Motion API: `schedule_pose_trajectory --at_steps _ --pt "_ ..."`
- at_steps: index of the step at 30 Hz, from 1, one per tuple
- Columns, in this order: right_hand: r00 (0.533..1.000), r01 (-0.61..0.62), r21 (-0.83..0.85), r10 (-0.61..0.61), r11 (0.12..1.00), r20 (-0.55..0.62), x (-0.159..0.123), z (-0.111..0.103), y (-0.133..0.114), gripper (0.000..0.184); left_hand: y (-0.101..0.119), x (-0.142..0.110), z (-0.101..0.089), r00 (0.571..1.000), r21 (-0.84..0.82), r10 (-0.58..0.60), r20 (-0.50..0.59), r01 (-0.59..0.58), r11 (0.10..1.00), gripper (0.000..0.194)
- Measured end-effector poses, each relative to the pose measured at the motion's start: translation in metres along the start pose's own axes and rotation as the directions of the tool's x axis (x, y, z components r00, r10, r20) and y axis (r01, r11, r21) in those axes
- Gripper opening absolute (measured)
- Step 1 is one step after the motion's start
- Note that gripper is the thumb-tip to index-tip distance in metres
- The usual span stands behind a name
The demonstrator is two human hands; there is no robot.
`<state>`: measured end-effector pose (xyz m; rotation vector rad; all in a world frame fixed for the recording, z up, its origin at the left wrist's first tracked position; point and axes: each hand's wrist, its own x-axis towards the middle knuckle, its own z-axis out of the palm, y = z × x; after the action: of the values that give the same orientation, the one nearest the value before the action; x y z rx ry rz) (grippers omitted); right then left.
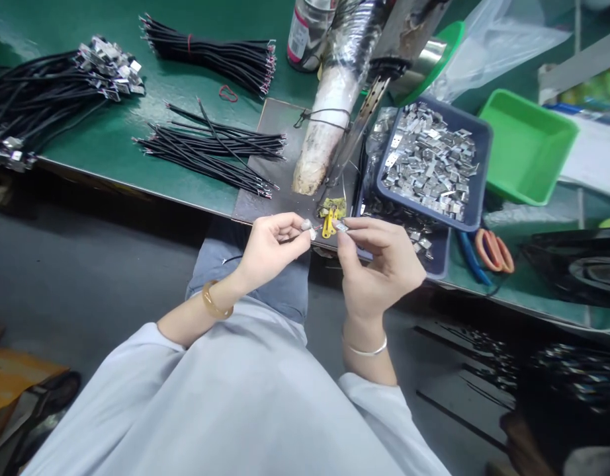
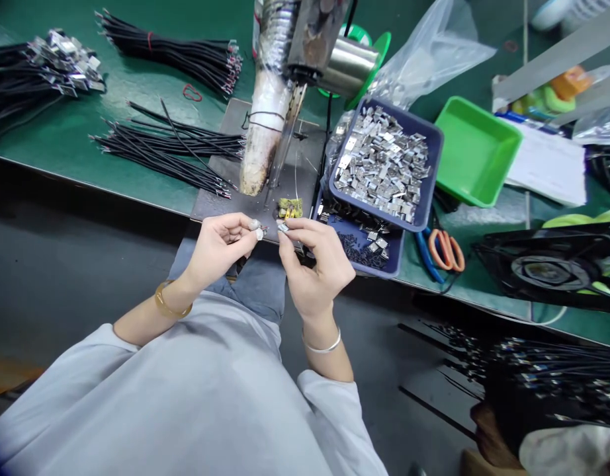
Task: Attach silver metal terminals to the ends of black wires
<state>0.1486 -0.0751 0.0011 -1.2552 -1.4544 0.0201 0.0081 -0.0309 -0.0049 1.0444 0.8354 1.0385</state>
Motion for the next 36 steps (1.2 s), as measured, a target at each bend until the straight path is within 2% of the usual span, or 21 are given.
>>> schedule_pose_trajectory --at_steps 2,6,9,13,16,18,21,24,26,29,31,36 --pt "0.999 0.040 -0.001 -0.040 0.999 0.015 -0.002 0.004 0.003 0.011 -0.001 0.000 0.001 1.000 0.028 0.025 0.001 -0.025 0.999 0.012" --pt "0.996 0.015 0.048 -0.019 0.999 0.084 -0.002 0.004 0.003 0.011 -0.003 0.000 0.001 0.999 0.088 0.040 0.006 -0.040 0.995 0.013" --pt "0.995 0.041 0.045 -0.044 0.998 0.086 -0.003 0.004 0.001 0.013 -0.003 0.000 0.000 0.999 0.102 0.038 0.006 -0.038 0.994 0.018" --pt "0.988 0.093 0.028 -0.095 0.995 0.119 -0.005 0.004 0.001 0.015 -0.001 0.002 -0.002 0.999 0.035 -0.017 0.039 0.015 0.999 0.028" --pt "0.990 0.027 0.029 -0.030 0.999 0.134 -0.005 0.005 0.003 0.014 0.001 0.004 -0.004 0.996 -0.033 -0.056 0.075 0.059 0.998 0.037" --pt "0.998 0.004 0.009 -0.005 1.000 0.070 -0.004 0.005 0.003 0.014 0.002 0.004 -0.005 0.993 -0.052 -0.081 0.080 0.086 0.995 0.038" --pt "0.992 0.126 -0.063 -0.127 0.990 -0.015 -0.003 0.005 0.002 0.017 0.004 0.004 -0.005 0.992 -0.066 -0.097 0.083 0.103 0.993 0.036" --pt "0.968 0.249 -0.089 -0.246 0.964 0.047 -0.005 0.007 0.001 0.021 0.005 0.005 -0.004 0.991 -0.084 -0.108 0.078 0.114 0.990 0.039" --pt "0.977 0.212 -0.044 -0.211 0.976 0.026 -0.007 0.009 0.003 0.019 0.006 0.007 -0.004 0.990 -0.098 -0.126 0.067 0.132 0.986 0.042" --pt "0.998 0.034 0.078 -0.030 0.996 -0.052 -0.008 0.012 0.006 0.011 0.006 0.009 -0.005 0.988 -0.125 -0.140 0.065 0.147 0.981 0.046" --pt "0.998 -0.038 0.122 0.044 0.992 -0.045 -0.008 0.012 0.008 0.007 0.007 0.009 -0.006 0.988 -0.137 -0.134 0.076 0.143 0.980 0.047" --pt "1.000 -0.018 0.042 0.017 0.999 0.026 -0.005 0.011 0.009 0.008 0.008 0.009 -0.008 0.988 -0.153 -0.134 0.076 0.144 0.978 0.046"
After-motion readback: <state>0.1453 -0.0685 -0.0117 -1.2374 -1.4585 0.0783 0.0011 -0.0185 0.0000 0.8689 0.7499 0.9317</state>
